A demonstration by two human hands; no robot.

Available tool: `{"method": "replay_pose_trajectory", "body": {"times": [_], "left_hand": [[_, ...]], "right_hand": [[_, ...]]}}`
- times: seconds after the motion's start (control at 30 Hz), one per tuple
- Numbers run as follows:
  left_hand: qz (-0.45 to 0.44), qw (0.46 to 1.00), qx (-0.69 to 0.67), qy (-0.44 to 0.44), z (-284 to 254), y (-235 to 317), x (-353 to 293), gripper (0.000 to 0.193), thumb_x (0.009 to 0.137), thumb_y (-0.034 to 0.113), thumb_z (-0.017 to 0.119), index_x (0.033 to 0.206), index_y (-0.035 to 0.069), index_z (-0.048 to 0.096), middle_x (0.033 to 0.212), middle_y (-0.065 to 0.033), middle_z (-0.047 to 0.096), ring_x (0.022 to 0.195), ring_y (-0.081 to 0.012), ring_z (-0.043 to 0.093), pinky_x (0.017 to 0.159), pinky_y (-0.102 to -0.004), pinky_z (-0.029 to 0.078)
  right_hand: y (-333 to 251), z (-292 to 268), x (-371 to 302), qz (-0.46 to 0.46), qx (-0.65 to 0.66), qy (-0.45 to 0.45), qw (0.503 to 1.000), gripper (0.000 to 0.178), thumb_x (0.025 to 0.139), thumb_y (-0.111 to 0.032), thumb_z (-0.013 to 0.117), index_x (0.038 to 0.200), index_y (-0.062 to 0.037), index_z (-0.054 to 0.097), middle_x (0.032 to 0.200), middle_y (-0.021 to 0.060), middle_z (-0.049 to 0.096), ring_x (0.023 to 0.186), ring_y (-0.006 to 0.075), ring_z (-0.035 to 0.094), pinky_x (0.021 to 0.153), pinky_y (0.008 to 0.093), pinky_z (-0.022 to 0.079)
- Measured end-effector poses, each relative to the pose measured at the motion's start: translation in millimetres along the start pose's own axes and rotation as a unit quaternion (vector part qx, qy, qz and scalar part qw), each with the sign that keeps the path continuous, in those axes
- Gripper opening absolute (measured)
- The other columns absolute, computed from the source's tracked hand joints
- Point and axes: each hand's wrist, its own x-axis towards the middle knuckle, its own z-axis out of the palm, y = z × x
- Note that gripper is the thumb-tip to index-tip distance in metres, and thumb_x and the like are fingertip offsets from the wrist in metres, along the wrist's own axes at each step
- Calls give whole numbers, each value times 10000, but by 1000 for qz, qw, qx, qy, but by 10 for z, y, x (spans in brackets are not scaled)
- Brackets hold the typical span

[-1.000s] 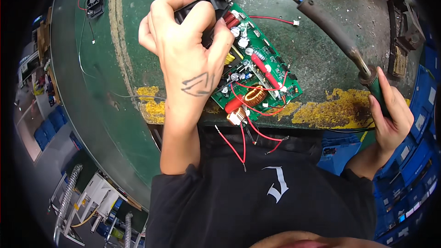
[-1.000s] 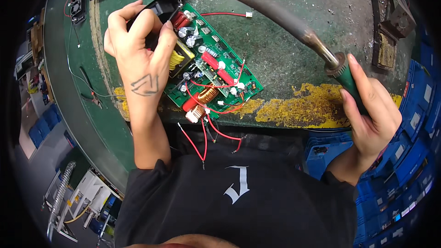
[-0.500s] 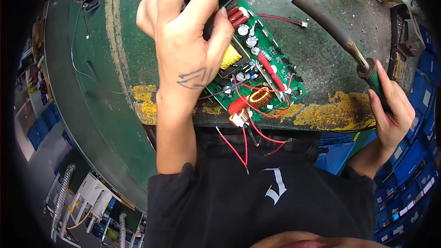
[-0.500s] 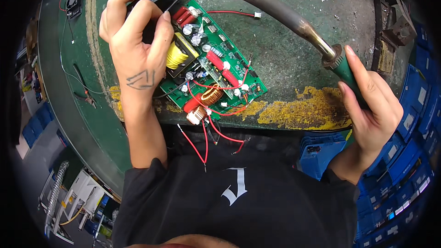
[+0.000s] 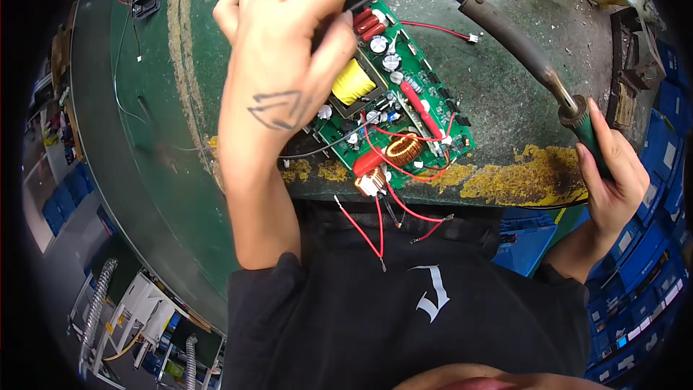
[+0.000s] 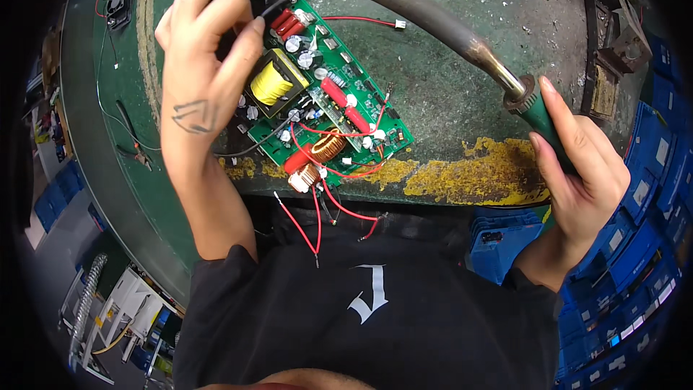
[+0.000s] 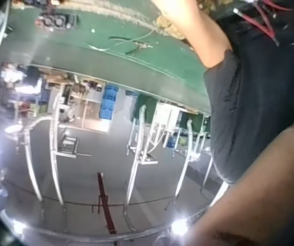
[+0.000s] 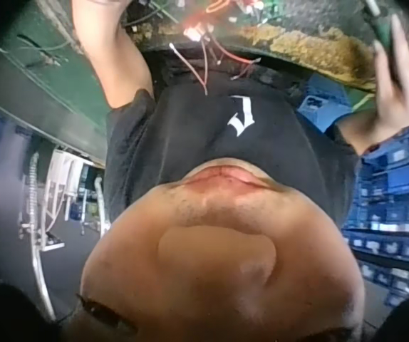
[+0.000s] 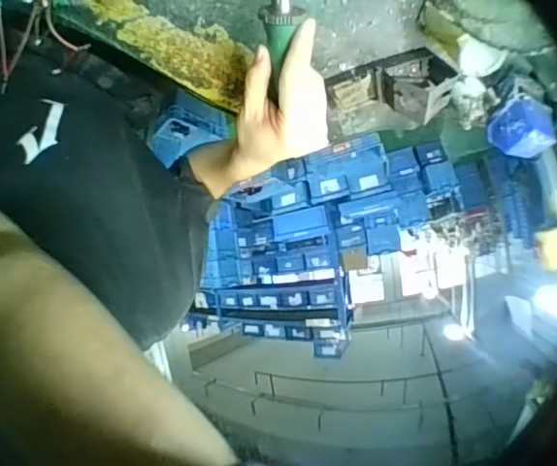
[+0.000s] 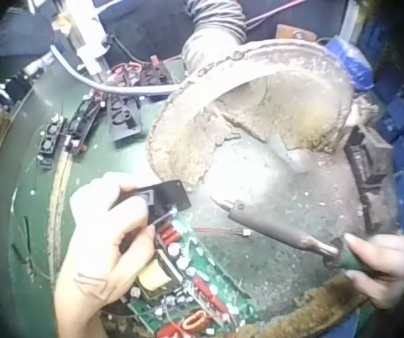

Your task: Soldering wires and electronic components onto circuit boards and attaching cooling fans.

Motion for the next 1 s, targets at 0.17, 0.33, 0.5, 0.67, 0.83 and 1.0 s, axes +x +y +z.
{"method": "replay_pose_trajectory", "body": {"times": [0.17, 0.33, 0.5, 0.67, 0.83, 1.0], "left_hand": [[-36, 997, 64, 25, 190, 129, -69, 113, 812, 145, 708, 910, 100, 673, 1249, -79, 612, 1199, -307, 536, 1109, -434, 272], [-29, 998, 14, 49, 125, 186, -14, 132, 772, 122, 712, 883, 64, 669, 1259, -111, 609, 1197, -322, 546, 1097, -444, 299], [-136, 990, -33, 22, 43, 307, -7, 157, 735, 92, 717, 872, 42, 658, 1318, -192, 590, 1197, -358, 523, 1084, -455, 333], [-2, 990, 141, 5, 4, 264, -8, 126, 773, 117, 707, 864, 47, 655, 1264, -125, 607, 1199, -335, 545, 1090, -449, 311], [-40, 991, 125, 17, 86, 380, -31, 117, 782, 116, 700, 854, 41, 647, 1285, -130, 605, 1280, -355, 524, 1129, -513, 285], [-49, 993, 107, 26, 149, 323, -44, 112, 795, 128, 693, 855, 45, 648, 1334, -120, 597, 1355, -367, 482, 1188, -583, 200]], "right_hand": [[32, -3, 66, -4, -6, -21, 1000, 518, 751, 100, 780, 1261, 66, 697, 856, 131, 674, 728, 156, 624, 691, 239, 484], [-16, -24, 161, 0, -12, -44, 999, 532, 756, 93, 781, 1279, 55, 690, 823, 117, 643, 703, 160, 604, 678, 241, 479], [-74, -10, 228, -1, -2, -75, 997, 549, 752, 75, 790, 1291, 28, 694, 811, 126, 639, 673, 176, 589, 644, 253, 470], [-84, 10, 312, -17, -7, -80, 997, 553, 753, 70, 789, 1295, 12, 697, 810, 121, 632, 654, 177, 573, 627, 257, 463], [-95, -75, 376, -4, -14, -100, 995, 554, 753, 63, 786, 1296, 8, 698, 791, 110, 604, 643, 173, 555, 608, 261, 448], [-83, -43, 402, -22, 3, -97, 995, 562, 743, 52, 788, 1296, 6, 699, 760, 96, 568, 633, 168, 535, 593, 263, 429]]}}
